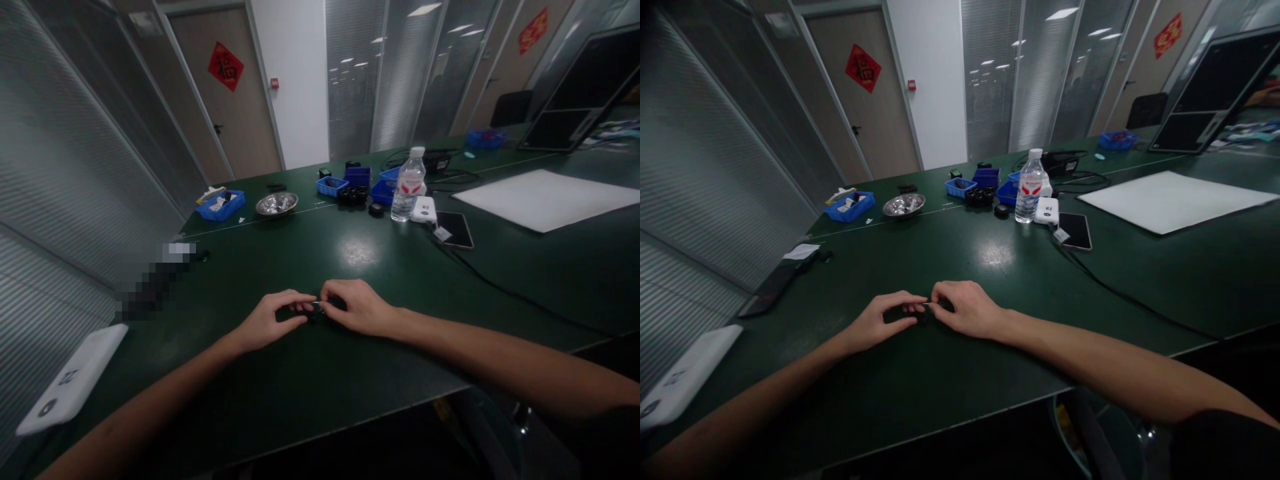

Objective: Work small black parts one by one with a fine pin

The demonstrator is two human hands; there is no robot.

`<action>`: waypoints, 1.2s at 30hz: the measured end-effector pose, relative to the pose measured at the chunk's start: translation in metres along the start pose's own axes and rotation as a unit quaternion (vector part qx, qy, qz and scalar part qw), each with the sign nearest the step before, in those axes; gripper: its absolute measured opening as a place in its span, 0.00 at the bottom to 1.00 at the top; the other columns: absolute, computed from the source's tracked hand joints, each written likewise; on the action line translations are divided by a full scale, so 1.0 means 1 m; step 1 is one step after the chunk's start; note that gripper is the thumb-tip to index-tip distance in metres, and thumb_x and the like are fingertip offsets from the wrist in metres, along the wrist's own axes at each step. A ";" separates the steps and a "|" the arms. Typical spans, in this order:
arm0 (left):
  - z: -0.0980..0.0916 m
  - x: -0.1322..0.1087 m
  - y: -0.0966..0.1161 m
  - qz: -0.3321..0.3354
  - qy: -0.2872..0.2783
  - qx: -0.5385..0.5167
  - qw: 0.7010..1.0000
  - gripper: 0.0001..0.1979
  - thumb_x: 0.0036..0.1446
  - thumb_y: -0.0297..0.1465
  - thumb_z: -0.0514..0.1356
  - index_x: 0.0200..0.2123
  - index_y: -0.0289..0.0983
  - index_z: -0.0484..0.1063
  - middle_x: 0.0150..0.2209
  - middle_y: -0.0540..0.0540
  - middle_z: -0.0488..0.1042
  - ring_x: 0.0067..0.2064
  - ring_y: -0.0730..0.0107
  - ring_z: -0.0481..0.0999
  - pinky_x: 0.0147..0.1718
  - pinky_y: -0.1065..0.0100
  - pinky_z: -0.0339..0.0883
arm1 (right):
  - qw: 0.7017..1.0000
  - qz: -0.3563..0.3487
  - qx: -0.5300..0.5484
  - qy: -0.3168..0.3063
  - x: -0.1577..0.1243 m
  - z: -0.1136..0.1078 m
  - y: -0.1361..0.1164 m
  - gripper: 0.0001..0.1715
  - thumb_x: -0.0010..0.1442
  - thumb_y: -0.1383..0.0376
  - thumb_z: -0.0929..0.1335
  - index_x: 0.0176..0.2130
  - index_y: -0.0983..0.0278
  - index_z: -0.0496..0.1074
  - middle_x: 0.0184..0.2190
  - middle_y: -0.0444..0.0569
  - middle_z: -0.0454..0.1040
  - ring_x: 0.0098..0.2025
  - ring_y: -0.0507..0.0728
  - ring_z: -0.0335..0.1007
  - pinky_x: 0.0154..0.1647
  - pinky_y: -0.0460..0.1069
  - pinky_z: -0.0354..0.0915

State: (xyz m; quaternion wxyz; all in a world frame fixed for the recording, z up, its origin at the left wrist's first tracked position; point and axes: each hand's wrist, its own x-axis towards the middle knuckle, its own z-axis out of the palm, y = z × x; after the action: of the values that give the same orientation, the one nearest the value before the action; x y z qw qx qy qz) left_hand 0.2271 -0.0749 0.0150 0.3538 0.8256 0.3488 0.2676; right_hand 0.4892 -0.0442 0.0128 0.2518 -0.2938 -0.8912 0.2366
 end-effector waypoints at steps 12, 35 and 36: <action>0.005 -0.003 0.005 0.003 0.030 0.105 0.994 0.24 0.66 0.31 0.60 0.65 0.43 0.66 0.56 0.40 0.73 0.55 0.58 0.73 0.55 0.54 0.70 | 0.994 0.088 -0.021 0.068 0.002 -0.001 0.009 0.08 0.68 0.61 0.67 0.40 0.64 0.73 0.31 0.45 0.73 0.30 0.51 0.65 0.30 0.47 0.54; 0.003 -0.004 0.014 0.045 -0.101 0.158 0.981 0.25 0.68 0.32 0.59 0.66 0.46 0.64 0.61 0.42 0.71 0.64 0.56 0.65 0.63 0.51 0.59 | 0.993 0.094 -0.023 0.069 0.003 0.001 0.012 0.09 0.68 0.61 0.67 0.40 0.63 0.74 0.31 0.45 0.74 0.30 0.51 0.66 0.30 0.47 0.55; 0.003 -0.004 0.016 0.046 -0.107 0.162 0.980 0.25 0.68 0.32 0.58 0.67 0.46 0.64 0.61 0.42 0.71 0.64 0.56 0.65 0.63 0.51 0.59 | 0.993 0.094 -0.025 0.069 0.003 0.001 0.012 0.09 0.68 0.61 0.67 0.40 0.63 0.74 0.31 0.45 0.74 0.30 0.51 0.66 0.30 0.47 0.56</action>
State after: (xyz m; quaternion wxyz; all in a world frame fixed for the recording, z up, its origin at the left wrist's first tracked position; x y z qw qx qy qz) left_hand 0.2327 -0.0867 0.0247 0.2375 0.9110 0.3095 0.1335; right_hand 0.4915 -0.0339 0.0063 0.2820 -0.3982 -0.8456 0.2165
